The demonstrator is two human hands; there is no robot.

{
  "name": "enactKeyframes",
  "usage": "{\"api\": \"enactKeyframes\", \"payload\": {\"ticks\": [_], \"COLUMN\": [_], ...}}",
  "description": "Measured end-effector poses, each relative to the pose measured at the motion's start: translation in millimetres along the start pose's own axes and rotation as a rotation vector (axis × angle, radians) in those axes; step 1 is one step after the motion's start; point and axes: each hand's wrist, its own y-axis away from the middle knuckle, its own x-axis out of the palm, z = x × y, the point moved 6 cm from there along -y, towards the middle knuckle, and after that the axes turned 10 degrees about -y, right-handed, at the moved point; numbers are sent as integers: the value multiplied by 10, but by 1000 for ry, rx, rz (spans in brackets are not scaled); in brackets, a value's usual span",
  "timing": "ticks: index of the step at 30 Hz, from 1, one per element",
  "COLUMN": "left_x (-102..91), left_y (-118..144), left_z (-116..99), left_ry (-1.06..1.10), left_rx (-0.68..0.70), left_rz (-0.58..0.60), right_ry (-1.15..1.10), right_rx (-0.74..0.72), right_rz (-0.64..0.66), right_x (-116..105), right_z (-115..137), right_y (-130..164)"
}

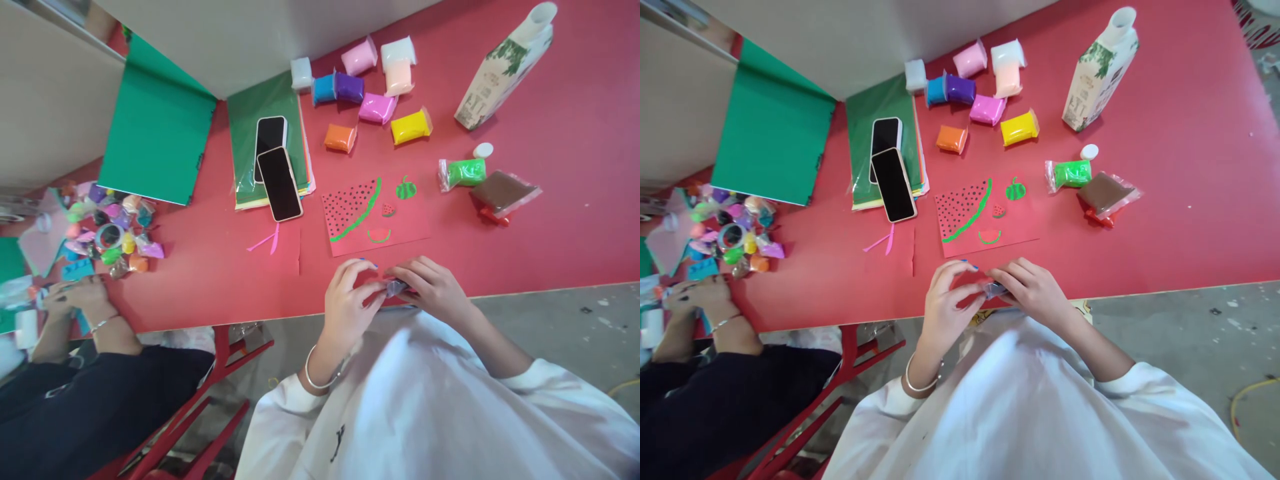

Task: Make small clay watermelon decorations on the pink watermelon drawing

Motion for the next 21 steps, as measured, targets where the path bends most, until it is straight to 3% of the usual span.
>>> {"api": "enactKeyframes", "payload": {"ticks": [15, 21], "left_x": [48, 31], "left_y": [38, 24], "left_z": [-69, -13], "left_ry": [-160, -32], "left_rx": [33, -36], "left_rz": [-80, -99], "right_ry": [63, 24], "right_rx": [37, 85], "right_rz": [29, -8], "right_x": [26, -16], "right_z": [-22, -59], "right_y": [-68, -71]}}
